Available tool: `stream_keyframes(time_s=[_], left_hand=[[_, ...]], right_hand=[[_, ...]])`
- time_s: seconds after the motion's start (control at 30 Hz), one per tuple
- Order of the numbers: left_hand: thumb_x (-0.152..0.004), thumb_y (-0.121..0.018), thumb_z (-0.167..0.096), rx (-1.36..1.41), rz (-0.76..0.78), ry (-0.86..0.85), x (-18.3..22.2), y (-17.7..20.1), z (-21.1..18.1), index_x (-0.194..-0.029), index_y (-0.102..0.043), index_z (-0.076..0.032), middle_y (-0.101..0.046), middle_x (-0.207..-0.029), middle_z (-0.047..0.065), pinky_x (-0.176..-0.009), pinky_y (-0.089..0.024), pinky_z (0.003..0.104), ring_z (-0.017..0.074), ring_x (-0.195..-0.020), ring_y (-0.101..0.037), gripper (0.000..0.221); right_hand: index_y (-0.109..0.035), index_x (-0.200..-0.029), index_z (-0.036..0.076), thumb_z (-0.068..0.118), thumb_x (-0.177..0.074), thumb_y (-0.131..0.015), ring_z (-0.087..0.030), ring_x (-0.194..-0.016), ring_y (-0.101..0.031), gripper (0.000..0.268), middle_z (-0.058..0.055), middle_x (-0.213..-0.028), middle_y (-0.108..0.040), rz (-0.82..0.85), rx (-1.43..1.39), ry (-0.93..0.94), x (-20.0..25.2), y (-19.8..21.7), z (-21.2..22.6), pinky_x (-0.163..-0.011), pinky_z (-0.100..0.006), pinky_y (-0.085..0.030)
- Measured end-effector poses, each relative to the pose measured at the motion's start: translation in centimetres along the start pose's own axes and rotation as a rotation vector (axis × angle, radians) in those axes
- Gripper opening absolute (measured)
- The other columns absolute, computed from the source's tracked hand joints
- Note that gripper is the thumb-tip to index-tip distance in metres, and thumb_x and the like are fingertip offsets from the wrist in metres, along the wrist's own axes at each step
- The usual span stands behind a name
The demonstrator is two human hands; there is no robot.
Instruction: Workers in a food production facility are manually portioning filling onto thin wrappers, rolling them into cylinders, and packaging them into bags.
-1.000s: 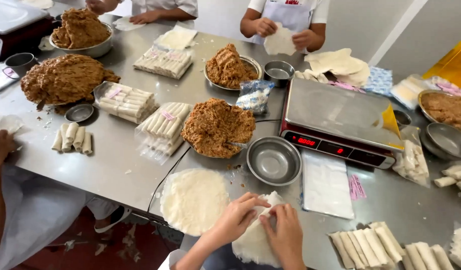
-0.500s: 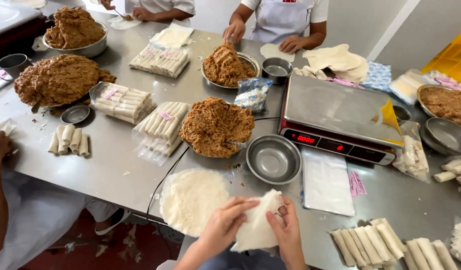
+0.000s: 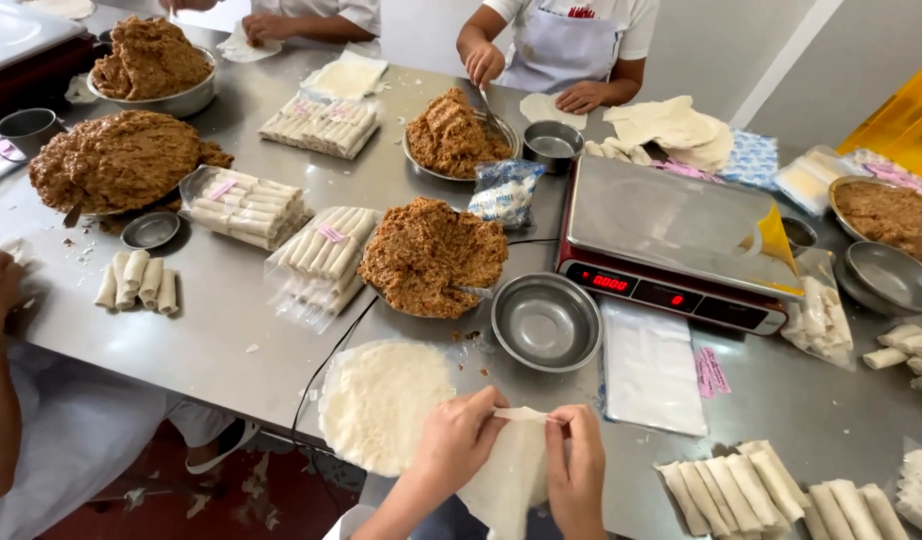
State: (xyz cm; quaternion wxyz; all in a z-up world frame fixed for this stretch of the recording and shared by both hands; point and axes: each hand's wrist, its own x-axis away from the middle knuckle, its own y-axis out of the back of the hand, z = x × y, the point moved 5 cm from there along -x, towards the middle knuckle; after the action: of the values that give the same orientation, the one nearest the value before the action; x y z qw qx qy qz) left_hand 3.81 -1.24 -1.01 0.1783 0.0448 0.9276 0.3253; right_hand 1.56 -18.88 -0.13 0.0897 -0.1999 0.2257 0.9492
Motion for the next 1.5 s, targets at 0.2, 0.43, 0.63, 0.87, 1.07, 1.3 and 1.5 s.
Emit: stream_keyframes(time_s=[0.2,0.43,0.63,0.87,1.07,1.3,1.5], left_hand=[[-0.098,-0.06,-0.019,0.125,-0.11,-0.066,0.8,-0.4,-1.0,-0.098,-0.059,-0.015,-0.06,-0.062,0.004,-0.053,-0.045,0.035,0.0227,-0.054,-0.061,0.004],[-0.102,-0.053,-0.015,0.155,-0.006,-0.053,0.3,0.8,-0.7,-0.095,-0.061,-0.013,-0.053,-0.059,0.002,-0.048,-0.036,0.031,0.019,-0.049,-0.053,0.012],[-0.097,-0.066,-0.045,-0.045,-0.038,-0.044,-0.7,0.0,-0.7,-0.114,-0.064,-0.023,-0.072,-0.077,-0.002,-0.051,-0.051,0.038,0.02,-0.077,-0.07,0.028],[-0.107,-0.051,-0.021,0.123,-0.168,-0.006,1.0,1.6,2.0,-0.101,-0.057,-0.014,-0.035,-0.051,-0.002,-0.046,-0.03,0.029,0.0139,-0.043,-0.036,0.011],[-0.103,-0.059,-0.015,0.169,-0.191,0.062,2.7,6.1,2.3,-0.095,-0.06,-0.012,-0.036,-0.052,-0.005,-0.046,-0.026,0.026,0.0083,-0.043,-0.033,0.009],[-0.102,-0.058,-0.014,0.253,-0.229,0.219,3.6,8.6,4.6,-0.093,-0.058,-0.014,-0.029,-0.055,-0.008,-0.092,-0.059,0.029,0.0061,-0.043,-0.024,0.009],[-0.104,-0.056,-0.012,0.056,-0.405,0.383,4.0,11.6,10.2,-0.101,-0.061,-0.011,-0.051,-0.056,-0.004,-0.041,-0.023,0.025,0.0064,-0.042,-0.033,0.006]], right_hand=[[-0.065,-0.105,0.013,0.036,-0.085,-0.077,-0.009,-0.058,-0.048,0.033,0.002,-0.072,-0.059,0.01,-0.149,-0.325,1.4,-1.9,-3.5,-0.053,-0.025,-0.043],[-0.07,-0.099,0.006,0.021,-0.101,-0.058,-0.018,-0.081,-0.069,0.019,-0.004,-0.09,-0.071,-0.099,0.183,0.102,0.3,0.9,-2.2,-0.078,-0.031,-0.052],[-0.072,-0.104,0.018,0.032,-0.104,-0.048,-0.016,-0.056,-0.062,0.027,0.002,-0.071,-0.07,-0.046,0.291,0.084,1.1,0.1,-1.2,-0.059,-0.032,-0.047],[-0.062,-0.099,0.013,0.035,-0.108,-0.047,-0.016,-0.056,-0.048,0.028,-0.001,-0.059,-0.048,-0.14,0.218,-0.244,0.7,4.7,-6.4,-0.059,-0.032,-0.04],[-0.064,-0.105,0.011,0.034,-0.109,-0.048,-0.017,-0.074,-0.059,0.029,-0.003,-0.078,-0.064,-0.186,0.177,-0.247,0.7,6.6,-6.9,-0.072,-0.031,-0.045],[-0.061,-0.108,0.009,0.032,-0.112,-0.046,-0.016,-0.065,-0.052,0.028,-0.003,-0.072,-0.057,-0.218,0.218,-0.211,0.4,6.9,-6.1,-0.064,-0.031,-0.041],[-0.062,-0.12,0.001,0.028,-0.121,-0.05,-0.031,-0.083,-0.061,0.029,-0.014,-0.088,-0.066,-0.437,0.366,-0.145,1.5,10.5,-10.5,-0.075,-0.04,-0.045]])
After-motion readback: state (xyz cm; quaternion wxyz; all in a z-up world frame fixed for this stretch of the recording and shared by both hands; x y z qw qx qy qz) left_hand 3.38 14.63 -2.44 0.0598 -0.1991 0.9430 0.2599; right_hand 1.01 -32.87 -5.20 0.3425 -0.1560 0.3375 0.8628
